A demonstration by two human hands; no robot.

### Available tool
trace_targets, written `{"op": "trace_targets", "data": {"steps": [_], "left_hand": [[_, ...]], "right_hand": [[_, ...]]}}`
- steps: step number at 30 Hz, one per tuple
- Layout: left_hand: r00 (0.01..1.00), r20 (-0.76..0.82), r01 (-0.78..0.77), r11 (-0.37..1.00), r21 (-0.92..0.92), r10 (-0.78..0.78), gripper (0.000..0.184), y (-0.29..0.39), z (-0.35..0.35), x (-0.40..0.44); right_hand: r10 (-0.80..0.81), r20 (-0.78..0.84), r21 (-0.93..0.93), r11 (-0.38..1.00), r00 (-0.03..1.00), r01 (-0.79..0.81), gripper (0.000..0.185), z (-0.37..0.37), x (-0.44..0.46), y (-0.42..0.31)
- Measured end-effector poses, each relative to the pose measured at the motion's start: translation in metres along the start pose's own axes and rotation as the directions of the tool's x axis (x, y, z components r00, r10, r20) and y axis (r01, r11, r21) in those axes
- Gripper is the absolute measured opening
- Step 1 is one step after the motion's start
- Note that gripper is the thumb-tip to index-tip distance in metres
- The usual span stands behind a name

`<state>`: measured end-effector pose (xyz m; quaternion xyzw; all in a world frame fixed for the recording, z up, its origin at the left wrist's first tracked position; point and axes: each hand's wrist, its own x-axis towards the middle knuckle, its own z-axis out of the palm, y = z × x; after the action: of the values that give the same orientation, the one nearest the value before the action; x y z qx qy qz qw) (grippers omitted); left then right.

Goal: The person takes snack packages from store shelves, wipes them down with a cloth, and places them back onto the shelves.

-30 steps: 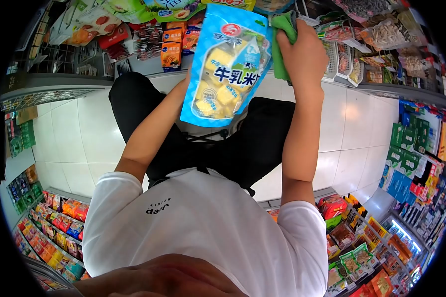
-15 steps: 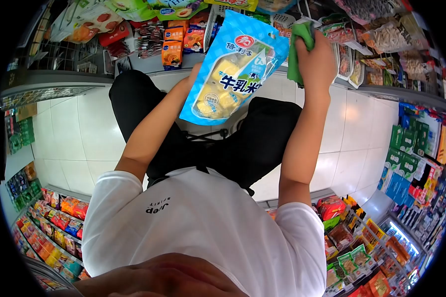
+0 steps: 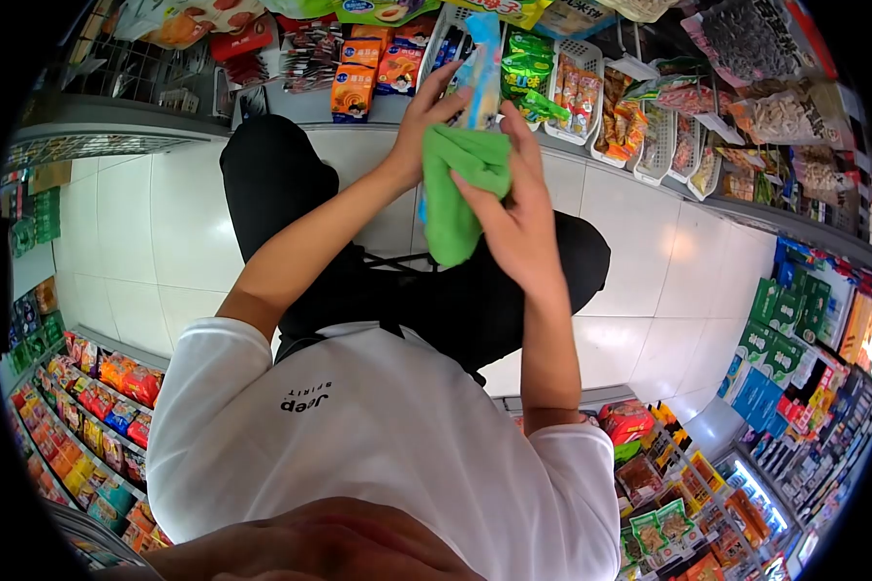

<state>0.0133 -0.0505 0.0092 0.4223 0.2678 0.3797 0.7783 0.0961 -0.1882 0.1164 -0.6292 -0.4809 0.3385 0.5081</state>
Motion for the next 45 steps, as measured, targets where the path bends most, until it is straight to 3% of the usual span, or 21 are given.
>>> {"op": "trace_targets", "data": {"steps": [2,3,5,9,12,15,17,19,23,26,29,32,37,40,41,44,45], "left_hand": [[0.994,-0.04,-0.094,0.984,0.152,0.101,0.073,0.001,0.009,-0.007],[0.984,-0.038,-0.147,0.92,0.362,0.172,0.079,0.005,0.008,-0.008],[0.961,0.014,-0.256,0.867,0.428,0.277,0.077,-0.004,0.003,-0.008],[0.911,0.082,-0.388,0.777,0.495,0.403,0.075,-0.006,-0.001,-0.006],[0.945,0.068,-0.316,0.846,0.429,0.319,0.072,0.001,0.003,-0.009],[0.976,0.027,-0.215,0.945,0.248,0.215,0.058,0.006,0.0,-0.004],[0.996,-0.059,-0.06,0.988,0.143,0.069,0.051,0.015,-0.004,0.004],[0.993,-0.109,0.055,0.998,0.016,-0.053,0.04,0.019,-0.015,0.014],[0.984,-0.001,0.177,0.968,0.178,-0.18,0.036,0.024,-0.03,0.022],[0.92,0.19,0.312,0.935,0.169,-0.342,0.042,0.047,-0.013,0.008],[0.803,0.417,0.528,0.833,-0.166,-0.425,0.049,0.045,-0.008,-0.018],[0.697,0.595,0.655,0.693,-0.302,-0.399,0.049,0.022,-0.012,-0.031],[0.681,0.624,0.682,0.643,-0.348,-0.384,0.05,0.006,-0.011,-0.035],[0.703,0.605,0.664,0.652,-0.366,-0.375,0.05,0.002,-0.011,-0.031],[0.708,0.599,0.66,0.654,-0.37,-0.375,0.05,0.001,-0.011,-0.03],[0.718,0.592,0.65,0.657,-0.382,-0.367,0.05,-0.002,-0.01,-0.024],[0.722,0.586,0.647,0.659,-0.384,-0.367,0.05,-0.003,-0.008,-0.022]], "right_hand": [[-0.025,-0.113,-0.137,0.99,0.993,0.01,0.036,0.016,0.002,0.003],[-0.101,-0.15,-0.266,0.962,0.983,0.058,0.036,0.017,0.005,0.009],[-0.26,-0.188,-0.51,0.85,0.947,0.132,0.035,0.017,0.008,0.018],[-0.061,-0.328,-0.287,0.957,0.943,-0.038,0.033,0.011,0.01,0.007],[-0.088,-0.383,-0.33,0.943,0.919,-0.047,0.028,0.001,0.008,0.009],[-0.124,-0.419,-0.319,0.948,0.899,-0.018,0.025,-0.012,0.004,0.014],[-0.148,-0.418,-0.324,0.946,0.896,0.005,0.025,-0.023,0.0,0.012],[-0.067,-0.434,-0.2,0.979,0.898,-0.024,0.025,-0.034,-0.006,0.004],[0.022,-0.462,-0.002,1.0,0.887,-0.026,0.024,-0.066,-0.019,-0.008],[0.133,-0.465,0.207,0.978,0.875,-0.038,0.025,-0.079,-0.023,-0.009],[0.225,-0.415,0.353,0.933,0.882,-0.072,0.027,-0.076,-0.022,-0.008],[0.32,-0.355,0.362,0.913,0.878,-0.186,0.026,-0.062,-0.018,-0.008],[0.334,-0.381,0.166,0.942,0.862,-0.291,0.027,-0.048,-0.005,-0.005],[-0.047,-0.505,-0.223,0.972,0.862,-0.077,0.027,-0.057,0.008,0.003],[-0.23,-0.456,-0.483,0.876,0.86,-0.022,0.026,-0.071,0.01,0.012],[-0.096,-0.424,-0.245,0.969,0.901,-0.012,0.024,-0.061,0.013,-0.023],[-0.117,-0.349,-0.361,0.932,0.93,-0.019,0.026,-0.059,0.013,-0.023]]}}
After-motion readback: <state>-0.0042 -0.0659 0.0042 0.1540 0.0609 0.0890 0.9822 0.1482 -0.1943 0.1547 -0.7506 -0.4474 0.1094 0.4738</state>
